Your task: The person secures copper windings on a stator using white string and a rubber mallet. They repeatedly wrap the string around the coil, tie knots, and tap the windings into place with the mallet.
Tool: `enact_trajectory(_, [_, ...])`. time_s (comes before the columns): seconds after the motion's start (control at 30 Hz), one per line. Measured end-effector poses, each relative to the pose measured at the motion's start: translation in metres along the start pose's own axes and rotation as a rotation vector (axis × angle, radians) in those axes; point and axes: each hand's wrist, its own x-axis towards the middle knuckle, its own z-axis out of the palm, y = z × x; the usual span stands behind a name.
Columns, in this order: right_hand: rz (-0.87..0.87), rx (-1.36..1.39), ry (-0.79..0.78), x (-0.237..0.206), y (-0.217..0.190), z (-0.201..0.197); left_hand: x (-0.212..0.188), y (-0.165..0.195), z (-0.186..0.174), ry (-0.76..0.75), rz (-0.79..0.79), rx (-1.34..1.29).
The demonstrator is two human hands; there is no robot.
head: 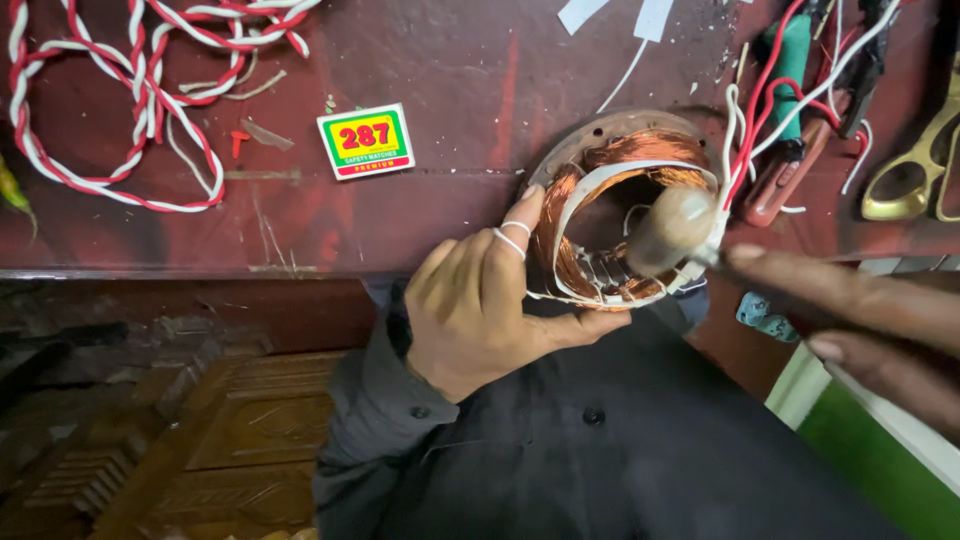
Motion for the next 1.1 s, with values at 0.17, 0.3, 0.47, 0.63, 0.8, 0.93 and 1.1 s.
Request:
enact_trajectory(0.17, [0.194, 0.051, -0.056, -0.032, 0.032, 0.008, -0.001, -0.002, 0.002, -0.002, 0.023, -0.007])
enact_trajectory(0.3, [-0.377, -0.579, 0.052, -0.040, 0.068, 0.025, -0.003, -0.003, 0.005, -0.005, 0.014, -0.009])
enact_trajectory(0.47, [-0.770, -0.832, 0.330, -0.011, 0.085, 0.052, -0.003, -0.004, 0.008, 0.001, -0.042, -0.066])
enact_trajectory(0.63, [-0.746, -0.842, 0.538, 0.019, 0.067, 0.082, 0.002, -0.007, 0.007, 0.054, -0.018, -0.069])
enact_trajectory(0.8, [-0.766, -0.952, 0.646, 0.040, 0.053, 0.096, 0.003, -0.012, 0.002, -0.036, -0.125, -0.224])
enact_trajectory(0.93, [-0.926, -1.028, 0.621, 0.048, 0.040, 0.094, 0.000, -0.019, -0.002, -0.108, -0.164, -0.360])
enact_trajectory(1.1, [-0.759, -1.336, 0.602, 0.055, 0.027, 0.083, -0.001, -0.022, 0.001, -0.118, -0.175, -0.346])
